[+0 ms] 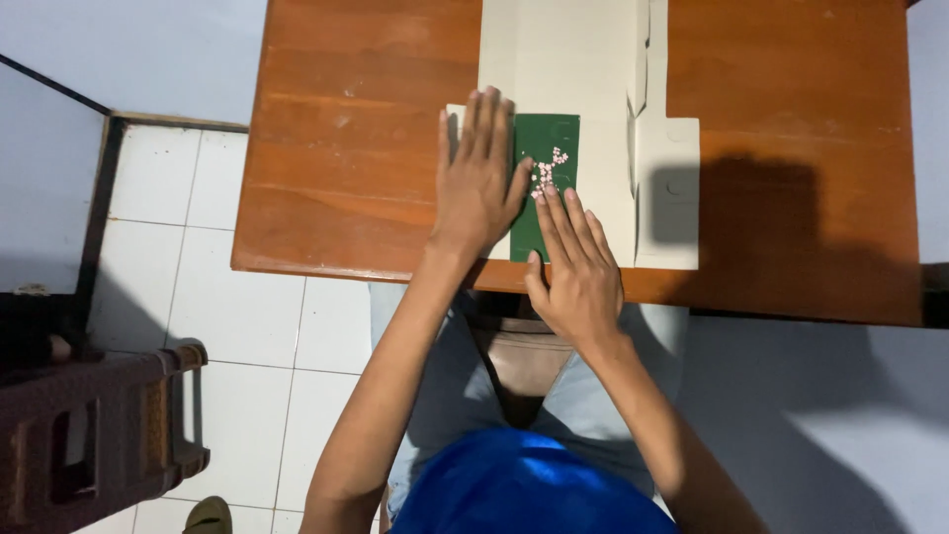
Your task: Assembling a cardboard box by folding and inserting decorative paper strips.
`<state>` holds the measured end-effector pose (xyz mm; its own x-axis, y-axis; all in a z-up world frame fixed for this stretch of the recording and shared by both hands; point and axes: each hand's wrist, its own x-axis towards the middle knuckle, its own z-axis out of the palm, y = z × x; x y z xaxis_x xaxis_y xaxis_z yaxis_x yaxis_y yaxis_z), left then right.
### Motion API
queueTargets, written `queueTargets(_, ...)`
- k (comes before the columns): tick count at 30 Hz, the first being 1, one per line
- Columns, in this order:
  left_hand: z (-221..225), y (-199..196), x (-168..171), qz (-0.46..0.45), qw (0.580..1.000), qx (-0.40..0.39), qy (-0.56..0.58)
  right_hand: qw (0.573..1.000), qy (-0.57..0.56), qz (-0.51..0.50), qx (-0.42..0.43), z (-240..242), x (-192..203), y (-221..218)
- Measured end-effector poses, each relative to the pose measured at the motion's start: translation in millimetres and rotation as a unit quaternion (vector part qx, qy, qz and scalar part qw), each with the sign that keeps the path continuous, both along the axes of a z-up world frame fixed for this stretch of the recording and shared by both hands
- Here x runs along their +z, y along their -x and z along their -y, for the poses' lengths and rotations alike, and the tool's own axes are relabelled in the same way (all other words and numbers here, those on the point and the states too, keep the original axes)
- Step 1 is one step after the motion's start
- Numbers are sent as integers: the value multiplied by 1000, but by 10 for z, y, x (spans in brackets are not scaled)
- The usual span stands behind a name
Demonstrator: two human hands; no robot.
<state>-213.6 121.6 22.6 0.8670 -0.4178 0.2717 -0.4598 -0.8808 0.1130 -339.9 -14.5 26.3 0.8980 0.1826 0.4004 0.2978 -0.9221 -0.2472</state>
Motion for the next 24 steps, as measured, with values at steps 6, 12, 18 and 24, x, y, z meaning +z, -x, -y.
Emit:
queueTargets(6,-173,-157,-164,30,998,34,41,999,19,22,-11,-12,-13,-1)
queueTargets(12,-142,-126,-117,69,997,24,21,999,26,26,-17,-25,-10,-9)
queueTargets(18,-100,-108,-97,58,998,36,-8,999,25,27,-19,-35,1,-6)
queueTargets(24,-123,-125,-32,44,999,26,14,999,30,34,-20,-26,-20,-12)
